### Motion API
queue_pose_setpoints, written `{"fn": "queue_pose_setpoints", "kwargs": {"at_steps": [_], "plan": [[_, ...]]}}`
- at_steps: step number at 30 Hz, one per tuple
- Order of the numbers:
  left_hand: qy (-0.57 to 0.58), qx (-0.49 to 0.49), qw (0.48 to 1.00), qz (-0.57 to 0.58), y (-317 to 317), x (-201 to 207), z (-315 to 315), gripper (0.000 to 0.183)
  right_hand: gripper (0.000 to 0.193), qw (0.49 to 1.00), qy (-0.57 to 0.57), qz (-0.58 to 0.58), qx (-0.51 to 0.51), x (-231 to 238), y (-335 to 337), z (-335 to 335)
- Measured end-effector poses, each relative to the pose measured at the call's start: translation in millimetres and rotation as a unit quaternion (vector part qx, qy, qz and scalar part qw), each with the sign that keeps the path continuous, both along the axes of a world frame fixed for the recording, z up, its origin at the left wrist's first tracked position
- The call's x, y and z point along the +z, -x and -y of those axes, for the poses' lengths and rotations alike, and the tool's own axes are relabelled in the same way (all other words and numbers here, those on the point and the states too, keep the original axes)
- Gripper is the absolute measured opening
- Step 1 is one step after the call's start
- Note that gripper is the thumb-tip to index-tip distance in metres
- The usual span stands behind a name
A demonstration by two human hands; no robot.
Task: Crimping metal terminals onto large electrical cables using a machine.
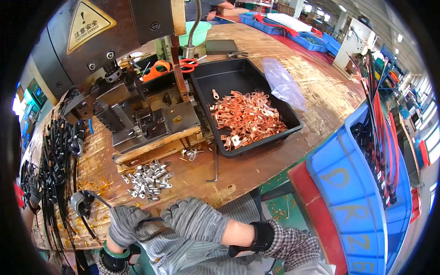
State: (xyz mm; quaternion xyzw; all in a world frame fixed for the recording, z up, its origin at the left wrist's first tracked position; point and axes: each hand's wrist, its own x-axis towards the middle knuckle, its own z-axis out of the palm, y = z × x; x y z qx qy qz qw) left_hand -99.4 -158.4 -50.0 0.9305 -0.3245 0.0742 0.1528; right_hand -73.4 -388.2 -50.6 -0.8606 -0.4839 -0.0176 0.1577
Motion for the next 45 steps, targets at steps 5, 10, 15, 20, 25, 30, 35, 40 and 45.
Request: {"fn": "queue_pose_setpoints", "kwargs": {"at_steps": [5,10,15,20,25,30,35,40,45], "plan": [[0.014,0.015,0.999,0.027,-2,4,3,0.033,0.026,0.988,0.011,0.15,0.038,5,-2,11],[0.02,-0.006,0.999,0.044,-1,0,-4,0.033,0.026,0.976,0.019,0.187,0.107,9,-6,13],[0.046,-0.042,0.998,0.023,10,13,-8,0.029,0.03,0.975,-0.156,0.04,0.156,-21,13,12],[0.036,-0.006,0.997,0.063,16,7,-18,0.033,0.033,0.947,-0.292,-0.02,0.13,-14,5,0],[0.017,-0.03,0.999,-0.008,5,24,12,0.021,0.034,0.973,-0.128,0.096,0.167,-3,-10,12],[0.039,-0.036,0.997,-0.052,3,45,29,0.021,0.034,0.963,-0.109,0.178,0.172,10,-12,16],[0.059,-0.052,0.996,-0.047,-3,35,24,0.026,0.034,0.955,-0.102,0.232,0.156,14,-16,17],[0.029,-0.035,0.998,-0.047,0,37,28,0.018,0.027,0.961,-0.129,0.147,0.194,7,-16,18],[0.024,-0.061,0.996,0.056,4,11,18,0.029,0.024,0.961,-0.239,-0.042,0.136,-9,0,9]]}}
